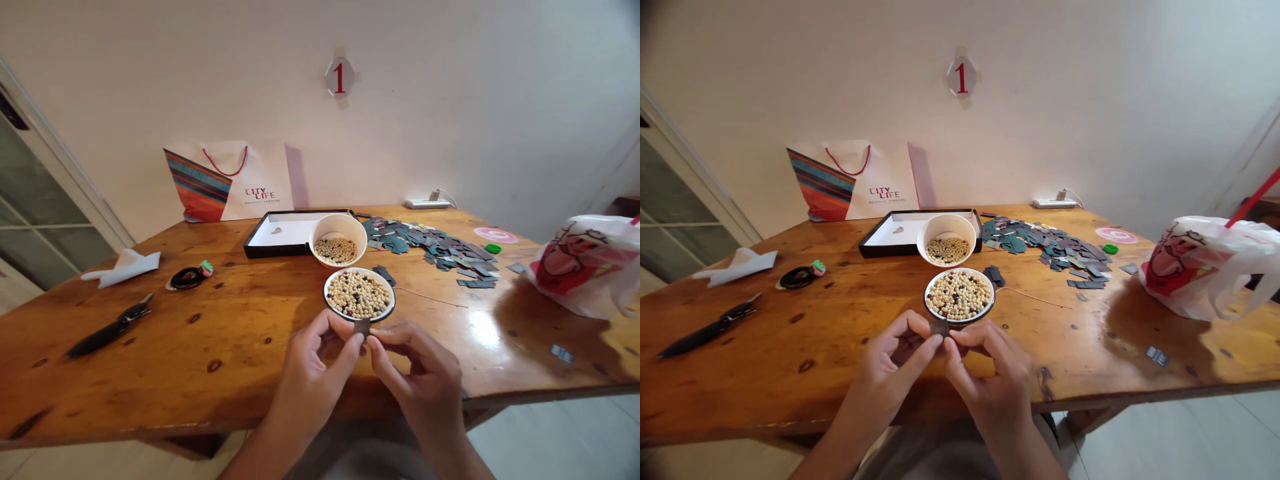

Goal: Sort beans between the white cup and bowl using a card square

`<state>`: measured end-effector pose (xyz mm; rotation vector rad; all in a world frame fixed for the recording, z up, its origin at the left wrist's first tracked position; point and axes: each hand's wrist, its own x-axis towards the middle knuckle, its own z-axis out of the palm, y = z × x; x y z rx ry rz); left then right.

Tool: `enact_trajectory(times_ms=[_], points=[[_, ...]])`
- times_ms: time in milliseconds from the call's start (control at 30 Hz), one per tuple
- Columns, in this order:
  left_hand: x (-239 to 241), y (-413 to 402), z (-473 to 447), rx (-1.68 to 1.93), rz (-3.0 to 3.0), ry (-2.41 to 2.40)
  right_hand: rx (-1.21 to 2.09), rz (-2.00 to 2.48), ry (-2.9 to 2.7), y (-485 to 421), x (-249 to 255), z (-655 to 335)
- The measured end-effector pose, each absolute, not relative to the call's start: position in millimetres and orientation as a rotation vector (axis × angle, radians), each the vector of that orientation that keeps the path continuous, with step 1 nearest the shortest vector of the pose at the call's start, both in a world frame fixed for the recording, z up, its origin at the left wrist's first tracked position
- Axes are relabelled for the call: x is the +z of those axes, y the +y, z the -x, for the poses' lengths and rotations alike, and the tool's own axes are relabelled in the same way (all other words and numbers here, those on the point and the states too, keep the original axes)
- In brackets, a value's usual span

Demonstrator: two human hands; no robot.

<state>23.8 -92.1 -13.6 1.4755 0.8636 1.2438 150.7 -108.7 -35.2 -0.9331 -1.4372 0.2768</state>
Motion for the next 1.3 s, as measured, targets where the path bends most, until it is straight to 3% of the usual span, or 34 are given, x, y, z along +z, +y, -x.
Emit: enact_trajectory(times_ms=[1300], points=[[-14.9, -93.9, -23.3, 1.326, -1.47, 0.872, 0.2, 0.902, -1.423, -110.1, -35.8, -149.1]])
